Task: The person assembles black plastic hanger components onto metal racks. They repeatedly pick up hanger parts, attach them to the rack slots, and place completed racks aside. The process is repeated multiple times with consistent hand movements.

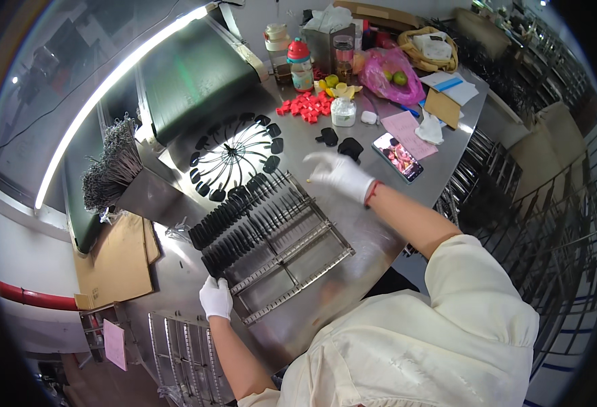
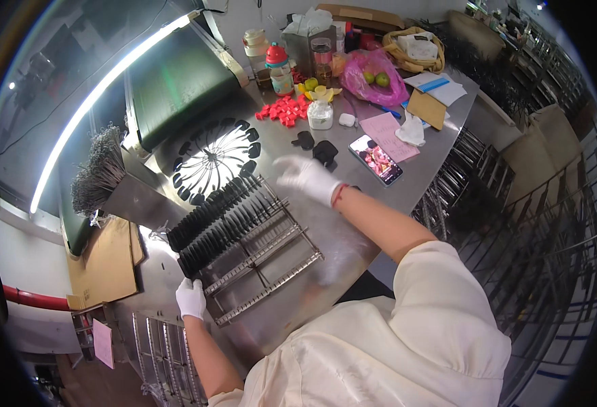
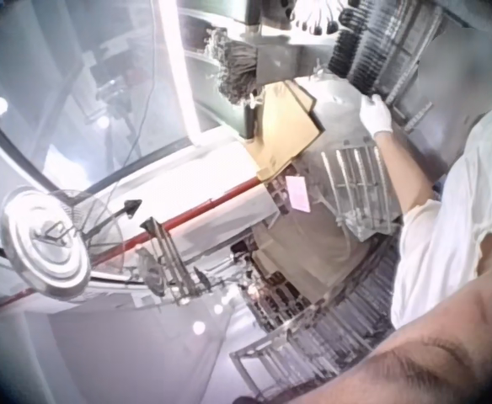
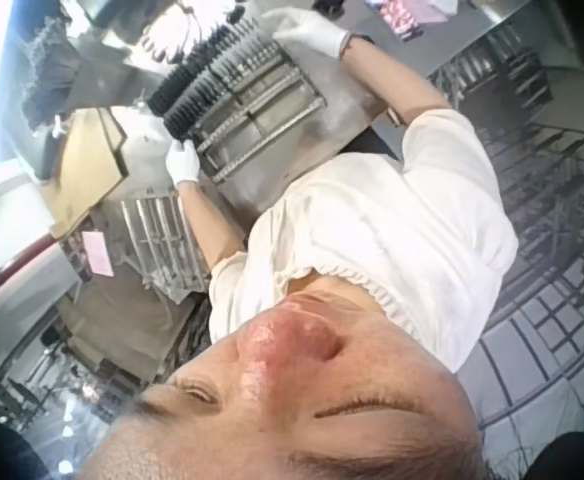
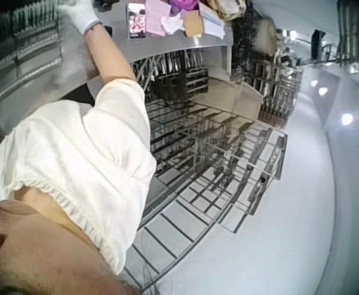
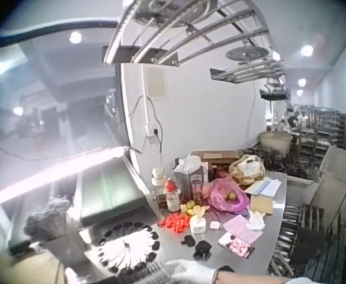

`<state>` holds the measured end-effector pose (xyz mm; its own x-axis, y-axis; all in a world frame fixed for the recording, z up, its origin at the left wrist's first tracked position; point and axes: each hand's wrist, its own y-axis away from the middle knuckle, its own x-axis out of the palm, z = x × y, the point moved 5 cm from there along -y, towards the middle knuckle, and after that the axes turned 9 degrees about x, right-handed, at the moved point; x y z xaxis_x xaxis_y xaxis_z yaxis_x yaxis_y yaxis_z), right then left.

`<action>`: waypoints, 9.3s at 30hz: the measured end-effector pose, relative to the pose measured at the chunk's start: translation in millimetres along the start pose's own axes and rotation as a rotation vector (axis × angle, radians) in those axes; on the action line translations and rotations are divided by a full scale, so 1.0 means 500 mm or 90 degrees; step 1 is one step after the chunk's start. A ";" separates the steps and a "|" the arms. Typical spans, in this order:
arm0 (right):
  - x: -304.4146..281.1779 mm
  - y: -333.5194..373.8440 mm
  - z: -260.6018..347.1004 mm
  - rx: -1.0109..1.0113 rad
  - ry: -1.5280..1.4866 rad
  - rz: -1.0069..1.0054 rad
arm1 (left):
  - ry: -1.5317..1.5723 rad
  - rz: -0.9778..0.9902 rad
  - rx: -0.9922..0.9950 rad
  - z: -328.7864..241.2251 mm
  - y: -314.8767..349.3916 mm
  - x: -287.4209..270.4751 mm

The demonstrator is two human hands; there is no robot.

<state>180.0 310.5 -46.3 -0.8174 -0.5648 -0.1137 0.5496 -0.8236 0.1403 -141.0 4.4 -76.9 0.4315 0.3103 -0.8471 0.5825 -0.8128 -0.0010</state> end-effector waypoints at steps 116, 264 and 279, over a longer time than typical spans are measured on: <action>0.278 0.230 0.100 -0.472 0.847 0.148 | 0.770 -0.100 0.008 -0.119 0.305 -0.008; -0.103 0.399 0.077 0.007 0.600 -0.011 | 0.961 -0.217 -0.352 0.147 0.332 -0.118; -0.116 0.382 0.086 0.015 0.607 -0.001 | 0.926 -0.119 -0.301 0.139 0.290 -0.142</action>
<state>325.0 188.4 29.3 -0.3275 -0.3762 -0.8667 0.5363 -0.8293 0.1574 -134.9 -169.9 -53.9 0.4435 0.8118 0.3799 0.7400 -0.5708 0.3559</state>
